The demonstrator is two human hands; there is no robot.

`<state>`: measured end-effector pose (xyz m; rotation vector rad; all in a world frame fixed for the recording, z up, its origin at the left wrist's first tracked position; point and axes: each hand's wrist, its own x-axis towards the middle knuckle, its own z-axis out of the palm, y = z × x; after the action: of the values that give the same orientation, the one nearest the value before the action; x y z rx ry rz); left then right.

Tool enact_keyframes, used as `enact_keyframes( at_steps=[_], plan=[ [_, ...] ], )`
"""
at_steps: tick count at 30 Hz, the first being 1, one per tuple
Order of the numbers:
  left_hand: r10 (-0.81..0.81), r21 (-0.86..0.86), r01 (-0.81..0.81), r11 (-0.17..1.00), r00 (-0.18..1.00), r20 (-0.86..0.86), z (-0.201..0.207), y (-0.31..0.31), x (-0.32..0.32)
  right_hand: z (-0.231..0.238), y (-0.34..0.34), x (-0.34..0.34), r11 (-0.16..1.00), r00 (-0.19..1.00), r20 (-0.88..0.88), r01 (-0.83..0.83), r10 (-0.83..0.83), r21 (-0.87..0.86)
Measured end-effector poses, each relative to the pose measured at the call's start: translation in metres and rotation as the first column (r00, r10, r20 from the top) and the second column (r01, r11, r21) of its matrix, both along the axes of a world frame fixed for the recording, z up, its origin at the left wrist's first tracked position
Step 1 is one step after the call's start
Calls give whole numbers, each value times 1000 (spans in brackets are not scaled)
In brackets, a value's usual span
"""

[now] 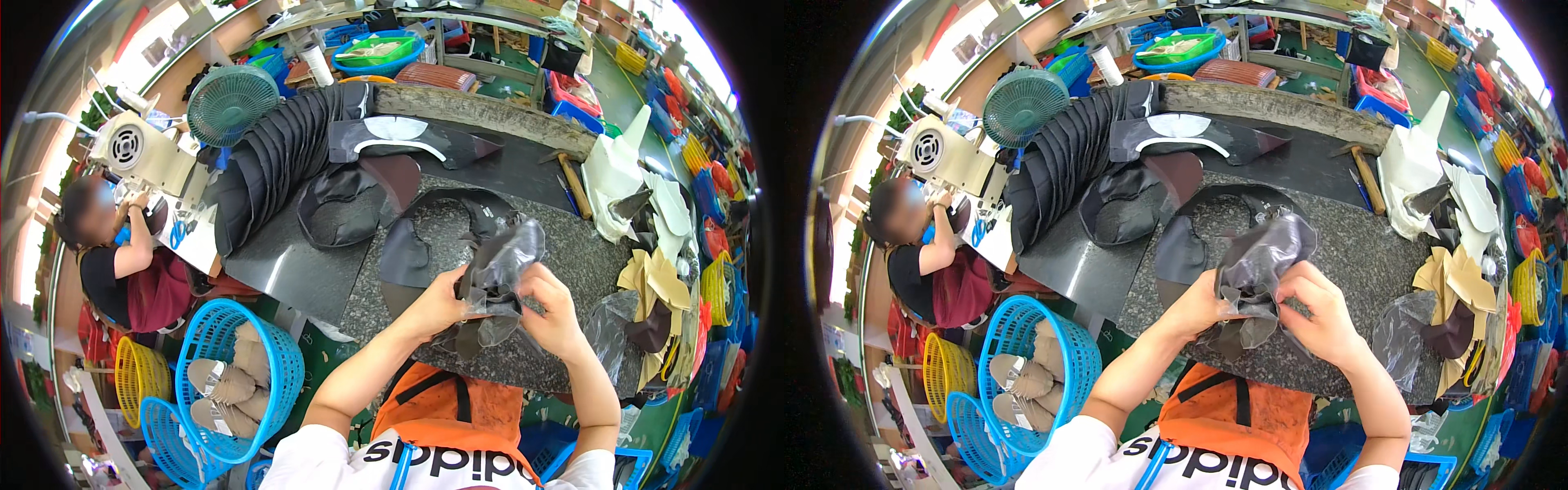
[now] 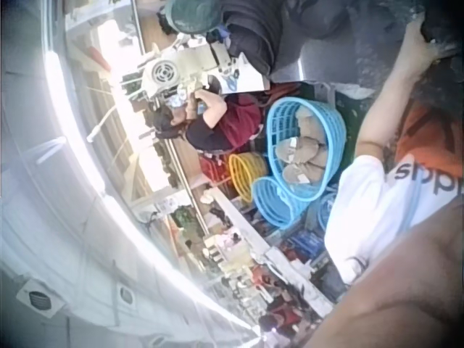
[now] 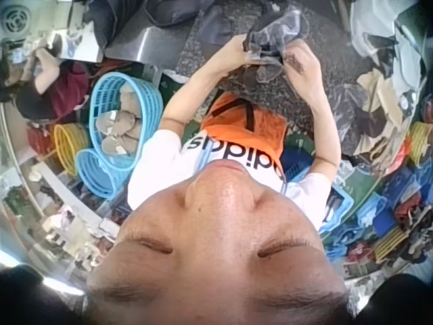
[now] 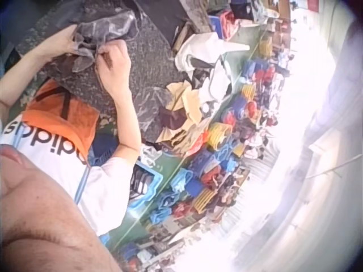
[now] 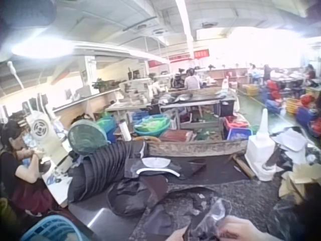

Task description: The person is cutting and assembling shoe components in a factory setting.

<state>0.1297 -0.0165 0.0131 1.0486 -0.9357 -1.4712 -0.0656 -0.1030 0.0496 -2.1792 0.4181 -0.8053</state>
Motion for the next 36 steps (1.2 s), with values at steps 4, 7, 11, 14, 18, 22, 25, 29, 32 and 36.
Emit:
enact_keyframes(
  at_steps=[4,7,11,14,18,22,25,29,32,36],
  plan=[
    [78,27,-76,997,991,-113,0,0,-5,-1,2,-4,986,999,45,-35,28,163],
    [272,6,-272,962,961,-55,-10,-5,-10,11,14,0,988,988,-153,44,-21,151],
    [470,-103,-460,882,844,258,-7,-9,-11,18,27,8,876,980,-196,-123,33,-467],
    [485,-163,-457,875,836,256,-14,-9,-15,24,48,9,837,979,-155,-194,132,-511],
    [363,36,-367,929,891,-274,-8,7,-2,-1,13,-6,918,975,-40,191,-218,-347],
    [329,58,-326,944,943,-46,3,8,-25,-7,19,-26,898,931,3,351,-365,264],
    [86,-118,-58,991,965,247,-24,18,-58,-26,37,-38,864,982,-35,182,-187,470],
    [-157,-71,184,980,946,282,-31,28,-69,-21,43,-74,685,963,-70,235,-260,689],
    [-76,-239,211,948,878,473,-17,27,-78,-44,59,-124,343,591,-4,473,-806,812],
    [-123,-149,215,965,877,465,-26,26,-88,-58,89,-278,223,-264,396,506,-879,833]
  ],
)
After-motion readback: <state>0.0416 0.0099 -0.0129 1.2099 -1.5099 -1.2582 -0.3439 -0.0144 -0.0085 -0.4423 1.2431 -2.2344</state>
